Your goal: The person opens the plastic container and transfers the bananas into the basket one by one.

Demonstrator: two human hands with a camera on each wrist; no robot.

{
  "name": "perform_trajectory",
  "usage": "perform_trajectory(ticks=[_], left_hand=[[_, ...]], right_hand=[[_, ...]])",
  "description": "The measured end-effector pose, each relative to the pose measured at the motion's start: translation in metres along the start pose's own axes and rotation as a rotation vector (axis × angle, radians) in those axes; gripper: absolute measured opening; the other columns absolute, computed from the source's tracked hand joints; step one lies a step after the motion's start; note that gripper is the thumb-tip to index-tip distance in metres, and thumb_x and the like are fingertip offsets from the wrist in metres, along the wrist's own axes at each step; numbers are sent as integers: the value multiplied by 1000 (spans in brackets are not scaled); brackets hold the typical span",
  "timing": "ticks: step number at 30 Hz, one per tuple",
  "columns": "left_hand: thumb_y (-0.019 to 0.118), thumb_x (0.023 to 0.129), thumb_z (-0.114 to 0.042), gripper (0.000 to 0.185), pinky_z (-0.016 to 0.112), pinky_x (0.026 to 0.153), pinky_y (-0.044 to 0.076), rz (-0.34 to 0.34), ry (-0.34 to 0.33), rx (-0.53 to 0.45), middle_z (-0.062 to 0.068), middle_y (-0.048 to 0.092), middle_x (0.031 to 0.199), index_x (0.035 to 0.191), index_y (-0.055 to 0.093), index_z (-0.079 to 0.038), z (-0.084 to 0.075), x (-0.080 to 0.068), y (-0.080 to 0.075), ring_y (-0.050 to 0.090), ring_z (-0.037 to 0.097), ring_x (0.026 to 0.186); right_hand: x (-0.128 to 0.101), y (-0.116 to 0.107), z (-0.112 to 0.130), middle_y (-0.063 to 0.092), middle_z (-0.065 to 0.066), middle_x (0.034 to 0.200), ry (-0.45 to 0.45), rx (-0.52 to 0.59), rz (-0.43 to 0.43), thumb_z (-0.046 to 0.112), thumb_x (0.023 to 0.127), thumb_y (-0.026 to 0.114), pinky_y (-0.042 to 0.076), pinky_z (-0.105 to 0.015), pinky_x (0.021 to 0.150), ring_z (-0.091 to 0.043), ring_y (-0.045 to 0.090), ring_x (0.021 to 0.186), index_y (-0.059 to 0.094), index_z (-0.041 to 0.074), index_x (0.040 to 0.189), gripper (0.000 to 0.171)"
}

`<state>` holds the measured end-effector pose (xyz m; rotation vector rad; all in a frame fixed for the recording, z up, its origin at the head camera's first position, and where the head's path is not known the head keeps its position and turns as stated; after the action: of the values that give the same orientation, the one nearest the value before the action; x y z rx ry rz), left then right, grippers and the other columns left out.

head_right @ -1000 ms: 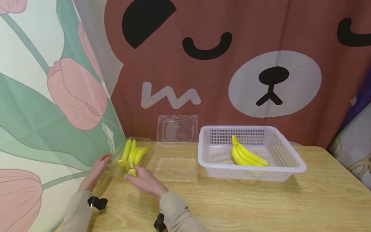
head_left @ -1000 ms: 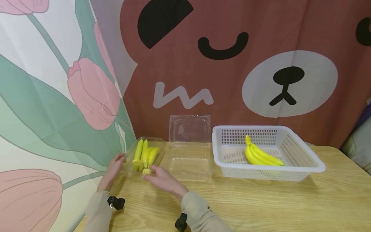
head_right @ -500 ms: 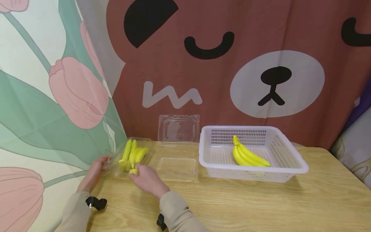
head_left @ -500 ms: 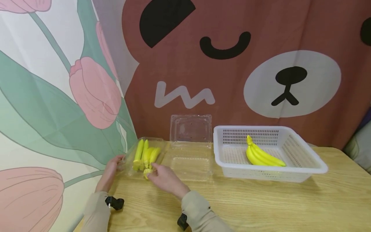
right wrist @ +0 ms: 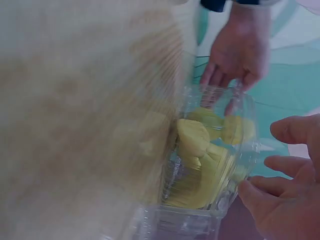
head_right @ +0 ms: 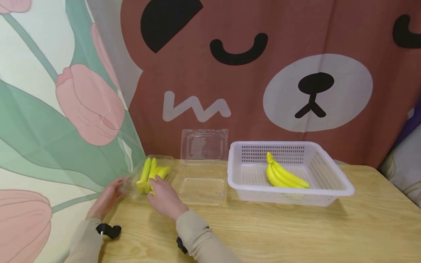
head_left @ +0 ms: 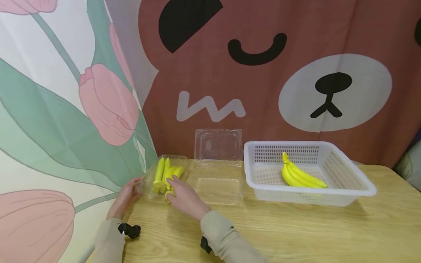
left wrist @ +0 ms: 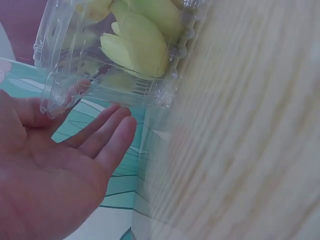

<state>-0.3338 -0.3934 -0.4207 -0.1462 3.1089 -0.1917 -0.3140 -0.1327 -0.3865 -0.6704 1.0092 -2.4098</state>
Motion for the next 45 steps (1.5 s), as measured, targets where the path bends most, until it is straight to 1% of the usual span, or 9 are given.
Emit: perform_trajectory(ticks=[4,7,15,22,28,33,36,42,45], left_hand=[[29,107,-13,45,30,90,52,-24,-36,22,4,53,120,148,33,4,2,-2,-1,58,9,96],[28,107,-13,46,33,91,52,10,-47,-53,3,55,119,150,29,3,4,-2,-2,60,12,97],[30,110,-20,40,31,95,49,130,-48,-303,-4,60,119,148,33,-8,12,0,-9,59,14,109],[33,109,-19,48,31,98,47,163,-44,-325,-2,56,126,154,21,-4,14,0,-10,57,14,114],[39,108,-16,53,34,106,43,247,-1,-368,2,50,135,155,20,-3,21,-3,-15,54,18,120],[40,105,-5,44,38,111,36,317,29,-418,2,49,140,149,39,-11,22,-6,-20,48,22,129],[43,103,1,43,37,109,40,302,24,-392,0,51,138,144,45,-12,20,-7,-20,51,22,126],[42,105,-4,46,32,99,49,237,14,-249,-3,51,131,149,32,3,14,-6,-18,59,19,112],[43,105,-6,39,32,99,49,213,-12,-237,-3,53,128,144,41,-2,13,-5,-18,60,19,107]], right_hand=[[12,2,6,30,-9,157,-57,-173,16,25,101,52,24,-36,118,-24,23,146,41,11,150,53],[20,6,8,29,-11,157,-79,-277,21,26,100,55,23,-37,118,-27,22,146,43,11,149,53],[33,13,4,30,-13,157,-67,-442,-31,30,98,61,47,-39,102,-31,34,139,46,13,147,54],[32,8,3,28,-10,158,-26,-444,5,34,99,58,40,-34,108,-26,30,142,38,11,152,61],[31,6,2,34,-11,156,-37,-436,7,34,99,60,32,-33,114,-25,31,142,38,7,151,62],[31,2,2,37,-14,153,-29,-392,-15,34,97,62,27,-32,116,-27,34,141,38,4,150,66],[32,2,1,38,-14,153,-22,-380,-14,34,97,62,27,-32,116,-27,35,140,38,3,150,66],[33,7,3,41,-13,151,-8,-396,-24,37,96,63,31,-33,114,-27,36,139,42,4,148,65],[33,9,4,44,-13,149,-12,-421,-39,40,94,65,34,-33,113,-28,38,138,45,4,146,66]])
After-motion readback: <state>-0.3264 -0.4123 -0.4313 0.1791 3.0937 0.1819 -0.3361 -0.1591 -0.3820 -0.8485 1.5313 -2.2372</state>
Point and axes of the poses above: each hand's wrist, its own x-axis towards the middle knuckle, its own y-axis out of the palm, z = x × y, the point moved 1 cm from there along x, towards the middle knuckle
